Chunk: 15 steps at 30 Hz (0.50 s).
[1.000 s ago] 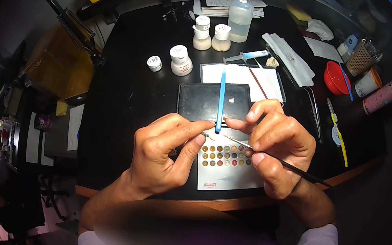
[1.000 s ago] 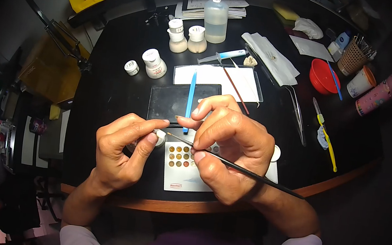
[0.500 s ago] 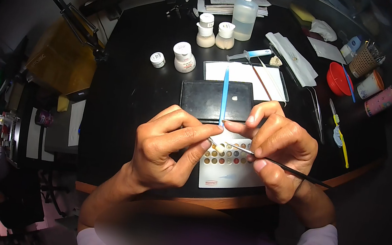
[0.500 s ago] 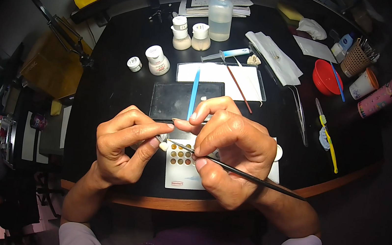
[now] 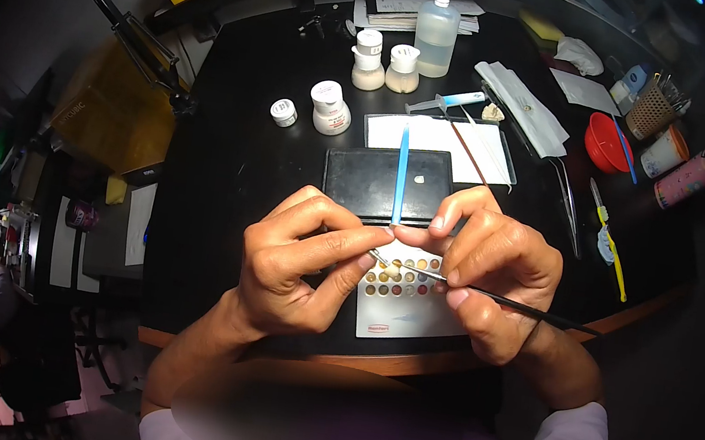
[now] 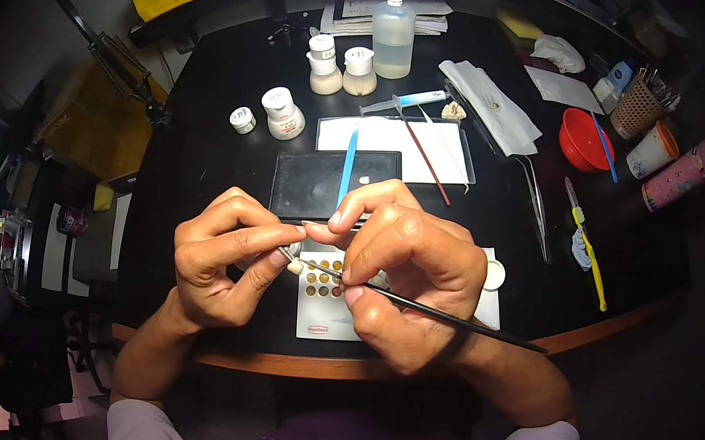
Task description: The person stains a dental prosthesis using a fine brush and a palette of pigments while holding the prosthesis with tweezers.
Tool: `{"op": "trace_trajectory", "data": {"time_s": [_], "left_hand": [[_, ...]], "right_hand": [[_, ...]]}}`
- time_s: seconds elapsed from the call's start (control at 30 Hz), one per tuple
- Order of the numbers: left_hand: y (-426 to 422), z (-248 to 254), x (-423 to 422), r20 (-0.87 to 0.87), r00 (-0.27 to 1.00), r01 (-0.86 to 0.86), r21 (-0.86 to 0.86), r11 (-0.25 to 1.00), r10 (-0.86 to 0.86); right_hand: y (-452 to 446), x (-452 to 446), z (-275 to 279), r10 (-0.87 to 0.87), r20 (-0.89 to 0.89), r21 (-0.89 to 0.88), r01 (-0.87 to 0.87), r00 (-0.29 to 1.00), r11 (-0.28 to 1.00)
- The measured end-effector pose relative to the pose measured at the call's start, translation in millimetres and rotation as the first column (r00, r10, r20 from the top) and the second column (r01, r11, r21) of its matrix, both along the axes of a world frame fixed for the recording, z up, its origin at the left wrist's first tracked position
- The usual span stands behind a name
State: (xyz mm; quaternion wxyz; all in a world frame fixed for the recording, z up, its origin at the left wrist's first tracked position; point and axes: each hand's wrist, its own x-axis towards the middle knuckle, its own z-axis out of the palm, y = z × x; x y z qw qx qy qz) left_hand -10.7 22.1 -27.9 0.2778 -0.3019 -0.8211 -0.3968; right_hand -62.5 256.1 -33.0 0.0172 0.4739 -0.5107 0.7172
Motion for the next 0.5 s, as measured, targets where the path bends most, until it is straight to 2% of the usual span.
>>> {"op": "trace_trajectory", "data": {"time_s": [0.5], "left_hand": [[-0.5, -0.9, 0.7, 0.028, 1.0, 0.006, 0.002, 1.0, -0.006]], "right_hand": [[-4.2, 3.1, 0.2, -0.076, 0.072, -0.036, 0.079, 0.995, 0.996]]}}
